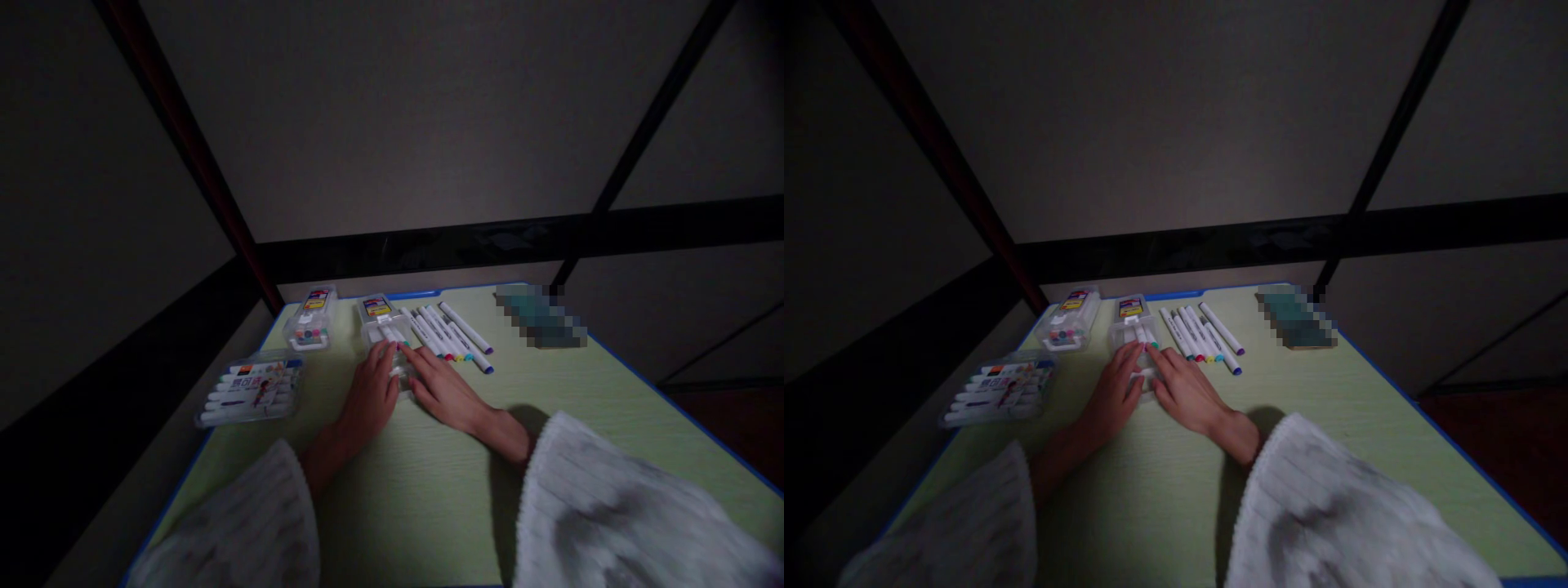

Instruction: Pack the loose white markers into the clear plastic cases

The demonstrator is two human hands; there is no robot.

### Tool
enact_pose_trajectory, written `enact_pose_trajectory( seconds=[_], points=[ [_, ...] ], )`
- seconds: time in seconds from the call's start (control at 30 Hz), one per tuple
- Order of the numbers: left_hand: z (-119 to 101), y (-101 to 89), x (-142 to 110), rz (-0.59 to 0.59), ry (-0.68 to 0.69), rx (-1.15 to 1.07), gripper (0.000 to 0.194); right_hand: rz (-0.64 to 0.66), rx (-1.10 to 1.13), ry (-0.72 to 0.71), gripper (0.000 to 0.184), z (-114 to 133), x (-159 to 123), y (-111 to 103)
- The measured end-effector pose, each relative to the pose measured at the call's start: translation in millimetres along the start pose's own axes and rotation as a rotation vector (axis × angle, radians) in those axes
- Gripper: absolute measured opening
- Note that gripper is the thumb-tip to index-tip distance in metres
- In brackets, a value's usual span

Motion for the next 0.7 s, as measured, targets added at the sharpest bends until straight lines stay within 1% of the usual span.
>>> enact_pose_trajectory(
  seconds=[0.17, 0.47, 0.7],
  points=[
    [2.2, 0.7, -0.7, -0.017, 0.012, -0.002, 0.052, 0.005, 0.000, 0.004, 0.051, 0.0, 1.4, -0.3],
    [4.2, 1.0, -2.8, -0.075, -0.011, -0.033, 0.061, -0.016, 0.009, -0.027, 0.049, -0.6, 0.9, 0.6],
    [3.5, 0.9, -3.2, -0.048, -0.025, -0.033, 0.062, -0.007, 0.000, -0.027, 0.045, 0.1, 0.1, -0.6]
  ],
)
Point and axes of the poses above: each hand's wrist, its own x-axis towards the middle knuckle, its own y-axis out of the palm, z = x × y, the point moved 4 cm from there along x, towards the middle knuckle, and after that the axes turned 6 degrees about y, right-handed, at the moved point
